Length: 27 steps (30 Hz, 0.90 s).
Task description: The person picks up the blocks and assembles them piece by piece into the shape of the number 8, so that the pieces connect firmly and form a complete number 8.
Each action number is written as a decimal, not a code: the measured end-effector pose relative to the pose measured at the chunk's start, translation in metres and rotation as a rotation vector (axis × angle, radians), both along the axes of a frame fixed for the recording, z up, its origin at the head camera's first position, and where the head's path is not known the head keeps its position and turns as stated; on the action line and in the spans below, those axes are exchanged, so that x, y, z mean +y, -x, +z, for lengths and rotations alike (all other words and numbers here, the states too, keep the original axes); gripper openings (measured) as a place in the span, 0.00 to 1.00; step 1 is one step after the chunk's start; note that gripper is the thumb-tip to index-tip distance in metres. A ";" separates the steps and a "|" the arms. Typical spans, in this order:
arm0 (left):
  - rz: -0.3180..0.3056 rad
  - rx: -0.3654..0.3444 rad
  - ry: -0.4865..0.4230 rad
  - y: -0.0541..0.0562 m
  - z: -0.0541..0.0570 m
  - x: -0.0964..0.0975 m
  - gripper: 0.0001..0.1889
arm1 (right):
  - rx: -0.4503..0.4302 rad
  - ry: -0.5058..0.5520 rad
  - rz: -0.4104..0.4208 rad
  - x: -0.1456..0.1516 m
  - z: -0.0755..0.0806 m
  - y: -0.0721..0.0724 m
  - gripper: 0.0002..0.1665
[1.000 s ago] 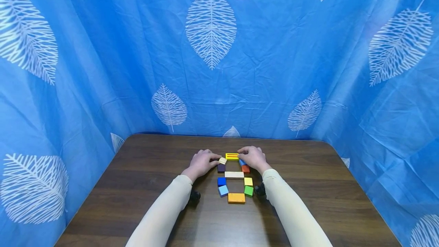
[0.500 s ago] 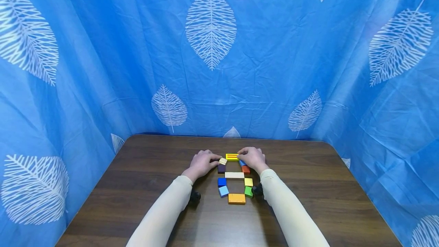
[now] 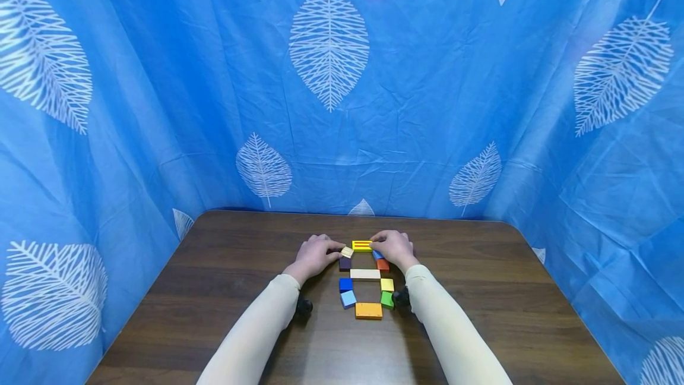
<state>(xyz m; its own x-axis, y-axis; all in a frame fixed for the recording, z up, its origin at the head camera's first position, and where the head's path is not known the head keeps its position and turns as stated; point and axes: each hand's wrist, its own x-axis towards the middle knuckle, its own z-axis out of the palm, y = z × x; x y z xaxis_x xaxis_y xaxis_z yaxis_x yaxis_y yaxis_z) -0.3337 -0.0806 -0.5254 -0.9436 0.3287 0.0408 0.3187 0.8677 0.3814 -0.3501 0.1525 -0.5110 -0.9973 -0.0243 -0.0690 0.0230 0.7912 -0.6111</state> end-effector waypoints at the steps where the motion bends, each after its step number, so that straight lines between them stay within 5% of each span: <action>1: -0.002 -0.001 -0.003 0.000 0.000 0.000 0.17 | -0.002 0.000 -0.002 0.000 0.000 0.000 0.13; 27: -0.005 0.001 -0.019 0.002 -0.003 -0.002 0.17 | 0.016 0.012 0.010 0.001 -0.001 -0.002 0.12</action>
